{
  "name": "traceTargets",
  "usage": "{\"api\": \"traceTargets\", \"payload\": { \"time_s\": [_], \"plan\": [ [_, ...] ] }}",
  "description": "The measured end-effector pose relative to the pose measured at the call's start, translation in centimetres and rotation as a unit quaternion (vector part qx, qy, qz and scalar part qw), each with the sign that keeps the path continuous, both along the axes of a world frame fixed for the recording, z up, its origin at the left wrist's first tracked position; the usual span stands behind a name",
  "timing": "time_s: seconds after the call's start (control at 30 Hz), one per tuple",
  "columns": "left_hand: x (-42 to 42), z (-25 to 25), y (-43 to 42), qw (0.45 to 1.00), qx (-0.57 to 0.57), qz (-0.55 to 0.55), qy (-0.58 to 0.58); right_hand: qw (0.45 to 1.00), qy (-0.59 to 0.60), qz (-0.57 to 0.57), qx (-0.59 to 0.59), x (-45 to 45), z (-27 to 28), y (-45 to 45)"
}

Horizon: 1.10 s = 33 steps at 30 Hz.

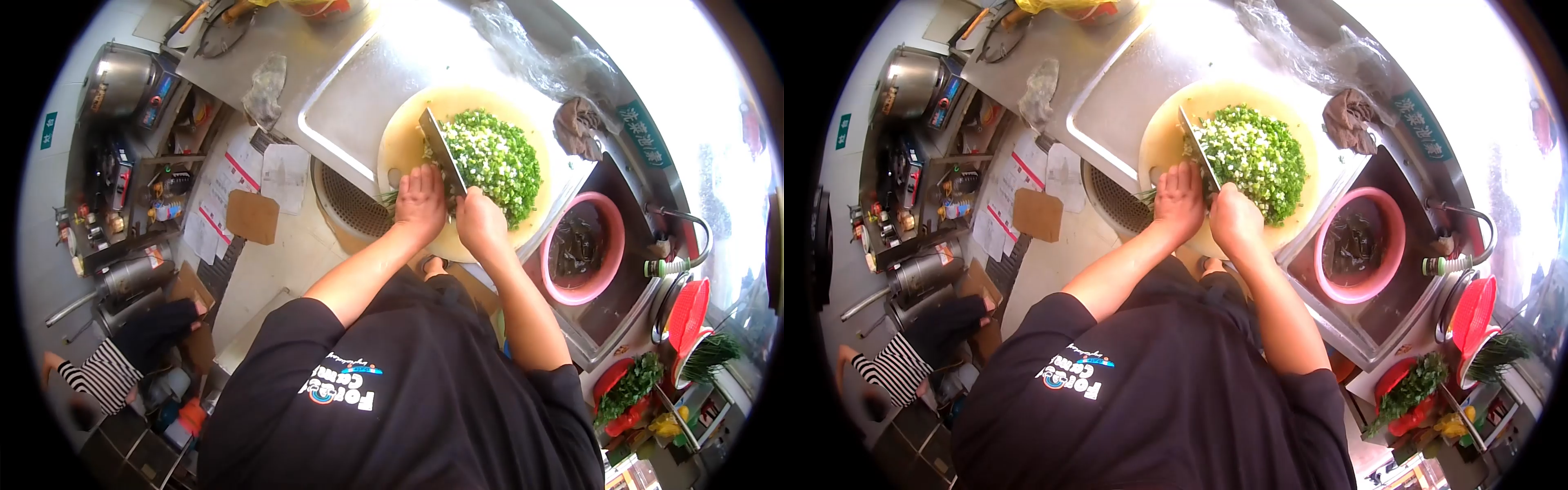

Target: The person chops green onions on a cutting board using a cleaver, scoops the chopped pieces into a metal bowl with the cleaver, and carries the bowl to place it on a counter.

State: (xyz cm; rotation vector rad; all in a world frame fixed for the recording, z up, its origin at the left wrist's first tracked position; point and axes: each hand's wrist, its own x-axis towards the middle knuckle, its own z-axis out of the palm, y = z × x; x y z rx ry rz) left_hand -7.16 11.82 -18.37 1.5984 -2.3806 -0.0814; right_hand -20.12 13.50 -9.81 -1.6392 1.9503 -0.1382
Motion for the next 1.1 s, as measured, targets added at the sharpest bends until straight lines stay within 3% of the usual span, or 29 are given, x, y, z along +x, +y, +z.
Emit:
{"api": "traceTargets", "payload": {
  "time_s": [0.1, 0.2, 0.33, 0.4, 0.53, 0.63, 0.7, 0.9, 1.1],
  "plan": [
    [0.2, 0.3, 0.0, 1.0, 0.024, 0.0, 0.01, 0.998, -0.041, 0.006, -0.057, -0.8, 0.1, -0.2],
    [0.2, 0.5, -0.4, 0.996, 0.082, 0.005, 0.041, 0.999, -0.03, -0.017, -0.042, -1.8, 1.6, 1.4],
    [-0.1, 0.6, -0.4, 0.998, -0.001, -0.007, 0.06, 0.998, -0.04, -0.029, -0.028, -1.8, 4.1, 3.2],
    [-0.1, 1.2, -0.1, 0.995, 0.084, 0.021, 0.054, 0.998, -0.045, -0.02, -0.044, -1.6, 3.5, 3.7],
    [0.2, 1.2, -0.1, 0.996, 0.074, 0.025, 0.053, 1.0, -0.014, -0.013, -0.024, -1.1, 2.7, 3.5],
    [1.1, 2.4, 0.0, 0.99, 0.102, 0.004, 0.1, 0.999, -0.027, -0.017, -0.023, -1.5, 2.5, 3.4],
    [1.7, 3.7, -0.3, 0.966, 0.151, -0.014, 0.211, 0.999, -0.03, -0.003, -0.031, -1.8, 2.5, 3.2],
    [3.0, 4.3, -0.6, 0.967, 0.052, -0.071, 0.238, 0.999, -0.045, -0.002, -0.03, -2.4, 1.8, 3.0],
    [3.6, 2.4, -0.6, 0.958, 0.085, -0.05, 0.27, 0.998, -0.049, 0.011, -0.044, -2.5, 2.0, 2.7]
  ]
}}
